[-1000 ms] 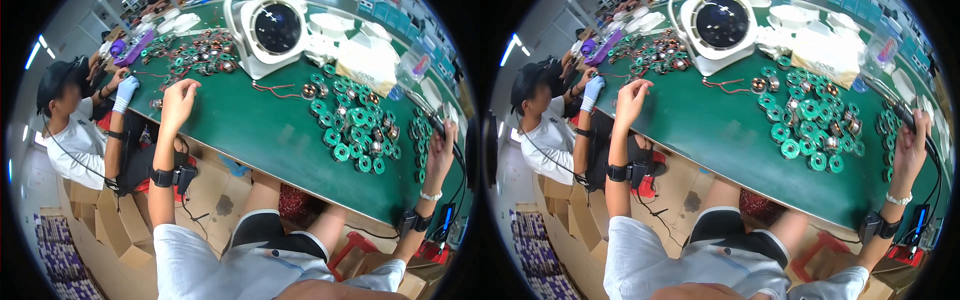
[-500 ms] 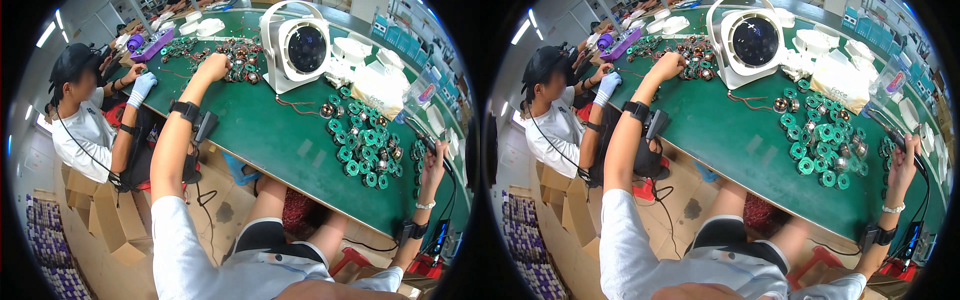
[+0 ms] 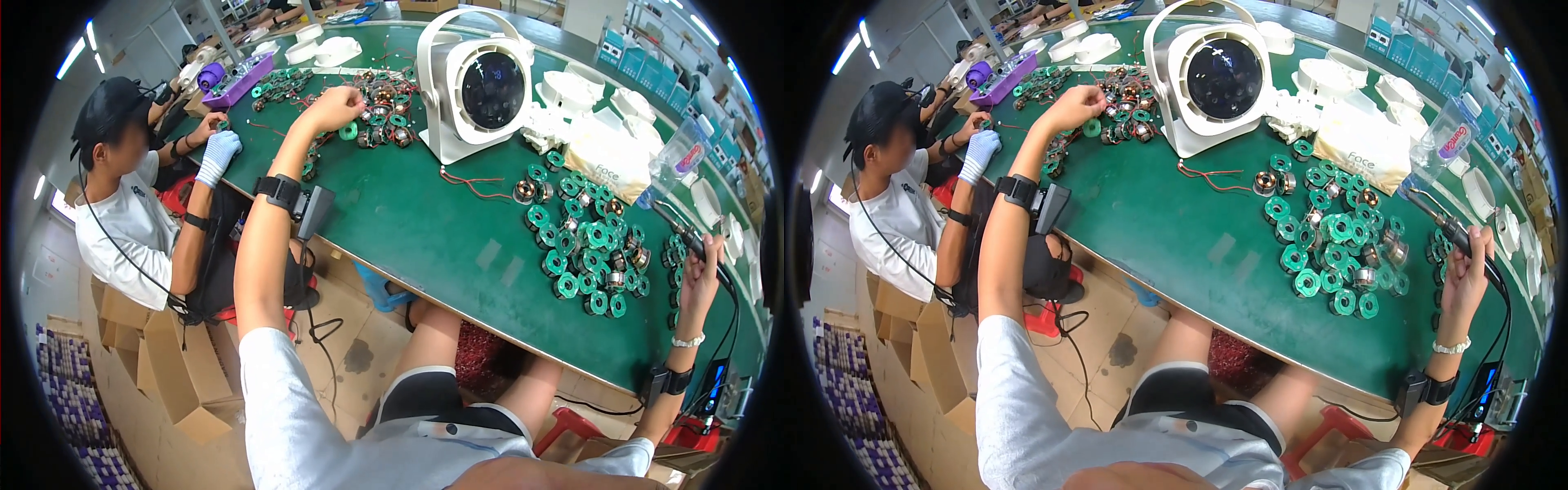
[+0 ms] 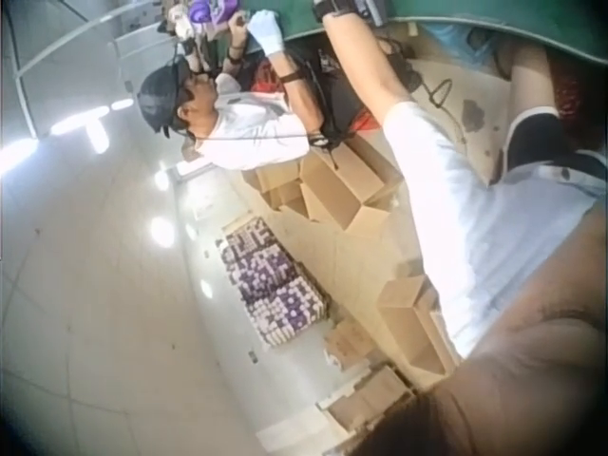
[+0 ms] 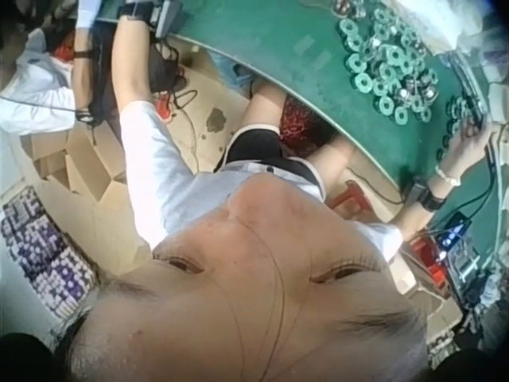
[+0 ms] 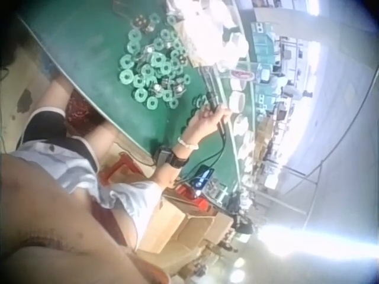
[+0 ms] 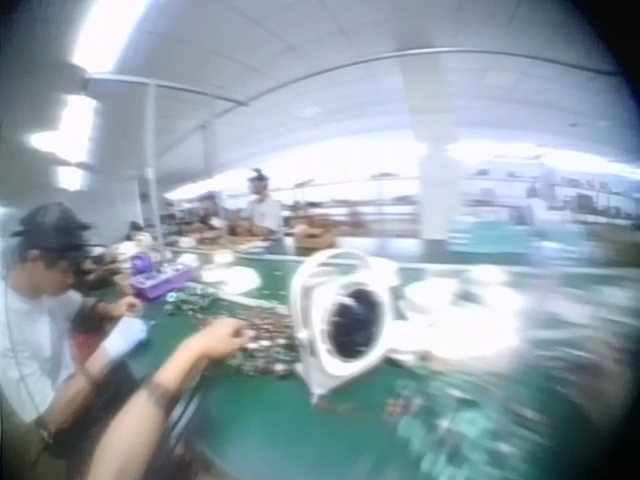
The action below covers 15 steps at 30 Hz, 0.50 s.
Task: Soldering electrical wires to small circular green PCB boards at an industrial workbench.
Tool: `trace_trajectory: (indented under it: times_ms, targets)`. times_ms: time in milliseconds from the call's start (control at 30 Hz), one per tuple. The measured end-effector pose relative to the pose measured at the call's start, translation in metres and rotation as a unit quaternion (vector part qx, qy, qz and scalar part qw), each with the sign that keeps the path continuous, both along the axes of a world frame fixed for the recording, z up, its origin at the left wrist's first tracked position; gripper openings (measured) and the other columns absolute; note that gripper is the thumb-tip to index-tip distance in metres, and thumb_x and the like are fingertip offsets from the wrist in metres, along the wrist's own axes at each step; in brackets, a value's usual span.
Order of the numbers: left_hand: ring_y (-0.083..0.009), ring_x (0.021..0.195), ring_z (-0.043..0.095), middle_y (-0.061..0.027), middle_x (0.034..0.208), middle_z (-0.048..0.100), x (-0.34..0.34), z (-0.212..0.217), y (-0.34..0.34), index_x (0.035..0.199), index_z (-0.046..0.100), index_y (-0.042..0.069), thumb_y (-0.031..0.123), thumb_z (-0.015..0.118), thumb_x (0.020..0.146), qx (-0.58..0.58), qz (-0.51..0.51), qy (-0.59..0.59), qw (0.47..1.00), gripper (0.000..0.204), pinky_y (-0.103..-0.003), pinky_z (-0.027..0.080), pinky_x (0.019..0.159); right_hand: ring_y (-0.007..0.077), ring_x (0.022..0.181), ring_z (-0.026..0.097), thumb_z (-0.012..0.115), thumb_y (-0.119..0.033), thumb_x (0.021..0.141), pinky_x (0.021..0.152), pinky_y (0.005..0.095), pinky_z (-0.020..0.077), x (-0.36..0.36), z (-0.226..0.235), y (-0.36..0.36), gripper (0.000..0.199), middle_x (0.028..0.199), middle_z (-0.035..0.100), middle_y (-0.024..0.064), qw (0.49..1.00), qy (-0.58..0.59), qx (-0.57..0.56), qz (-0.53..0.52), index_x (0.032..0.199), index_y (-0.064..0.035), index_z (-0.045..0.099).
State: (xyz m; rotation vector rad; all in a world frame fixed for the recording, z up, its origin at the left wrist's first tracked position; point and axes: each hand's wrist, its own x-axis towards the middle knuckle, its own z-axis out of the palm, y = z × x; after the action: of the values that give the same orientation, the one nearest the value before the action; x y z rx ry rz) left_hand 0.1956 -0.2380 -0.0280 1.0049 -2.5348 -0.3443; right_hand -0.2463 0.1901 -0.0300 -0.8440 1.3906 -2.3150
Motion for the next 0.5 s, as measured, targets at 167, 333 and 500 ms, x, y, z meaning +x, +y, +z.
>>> trace_trajectory:
  times_ms: [167,333,500]
  targets:
    - [-0.0302,0.072,0.059,-0.0171,0.076,0.061,-0.049,0.001,0.005,0.071,0.056,0.0,0.016,0.055,0.072,-0.043,0.007,0.002,0.999,0.016,-0.038,0.046,0.067,-0.0002,0.04,0.022,0.054,-0.015,0.087,0.034,0.0146,0.0165,-0.001,-0.002,0.002,0.02,0.057,0.036,-0.0033,1.0,0.007,0.022,-0.005,0.074,-0.0116,0.04]
    - [-0.0278,0.064,0.057,-0.0168,0.068,0.059,-0.073,0.001,-0.002,0.068,0.056,-0.002,0.029,0.061,0.07,-0.029,0.047,-0.114,0.992,0.032,-0.036,0.046,0.063,-0.0002,0.04,0.022,0.052,-0.016,0.088,0.034,0.0145,0.0166,0.005,0.0,0.001,0.016,0.058,0.036,-0.0029,1.0,0.011,0.024,0.015,0.077,-0.0107,0.042]
    - [-0.0287,0.071,0.063,-0.0181,0.077,0.064,-0.076,-0.007,-0.02,0.079,0.066,-0.003,0.032,0.073,0.059,-0.004,0.092,-0.084,0.992,0.04,-0.036,0.049,0.067,0.0001,0.04,0.023,0.052,-0.017,0.088,0.034,0.0147,0.0169,0.007,0.002,0.0,0.016,0.058,0.038,-0.0018,1.0,0.004,0.022,-0.003,0.078,-0.0109,0.041]
